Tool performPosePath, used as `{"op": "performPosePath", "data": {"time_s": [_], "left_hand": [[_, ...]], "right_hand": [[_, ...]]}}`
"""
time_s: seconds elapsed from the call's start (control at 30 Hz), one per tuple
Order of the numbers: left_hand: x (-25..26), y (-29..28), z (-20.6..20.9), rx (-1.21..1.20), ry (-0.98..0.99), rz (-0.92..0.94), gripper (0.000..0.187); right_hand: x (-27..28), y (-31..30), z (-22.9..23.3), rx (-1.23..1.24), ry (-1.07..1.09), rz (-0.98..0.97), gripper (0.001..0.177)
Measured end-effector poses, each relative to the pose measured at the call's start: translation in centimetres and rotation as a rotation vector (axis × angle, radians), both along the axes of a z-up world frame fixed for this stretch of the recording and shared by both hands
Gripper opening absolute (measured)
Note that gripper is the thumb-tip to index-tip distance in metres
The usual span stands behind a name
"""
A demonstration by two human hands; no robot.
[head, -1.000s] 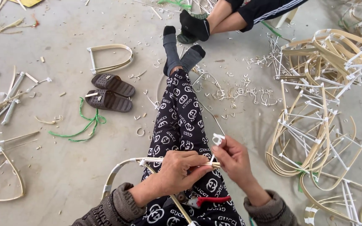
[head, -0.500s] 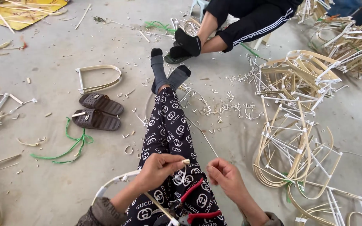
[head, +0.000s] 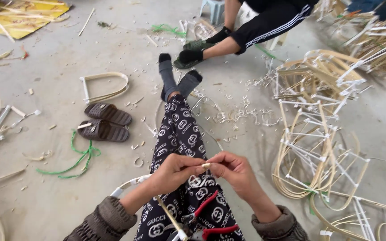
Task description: The recorder is sitting on the floor, assembling wooden/bamboo furniture components by wrapping joints with white plastic strips and cutting the excess.
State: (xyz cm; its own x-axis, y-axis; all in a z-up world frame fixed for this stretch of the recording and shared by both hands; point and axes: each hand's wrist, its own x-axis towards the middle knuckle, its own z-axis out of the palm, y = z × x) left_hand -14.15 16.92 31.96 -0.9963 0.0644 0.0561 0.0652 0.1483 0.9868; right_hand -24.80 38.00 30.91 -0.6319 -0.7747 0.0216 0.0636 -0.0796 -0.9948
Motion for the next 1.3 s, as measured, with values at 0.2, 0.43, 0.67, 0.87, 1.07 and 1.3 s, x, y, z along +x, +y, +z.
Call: {"op": "performPosePath", "data": {"time_s": [0.2,0.43,0.67,0.87,1.07,1.3], "left_hand": [[1.4,1.1,-1.9,0.158,0.095,0.012,0.025],[3.7,1.8,-1.2,0.119,0.063,0.150,0.025],[4.5,2.3,-0.6,0.000,0.252,0.208,0.022],[5.4,2.1,-0.6,-0.134,0.345,0.254,0.019],[6.0,3.0,0.1,-0.171,0.286,0.188,0.023],[6.4,3.6,0.2,-0.127,0.262,0.122,0.033]], "right_hand": [[0.1,0.4,-1.1,-0.086,-0.129,0.052,0.012],[0.5,1.1,-3.1,-0.078,-0.462,0.117,0.023],[4.8,0.5,-3.5,0.091,-0.230,0.114,0.027],[4.3,2.0,-2.6,0.232,-0.053,0.117,0.030],[3.7,3.0,-2.1,0.008,-0.107,0.111,0.029],[3.6,2.8,-2.2,-0.020,-0.343,0.157,0.024]]}}
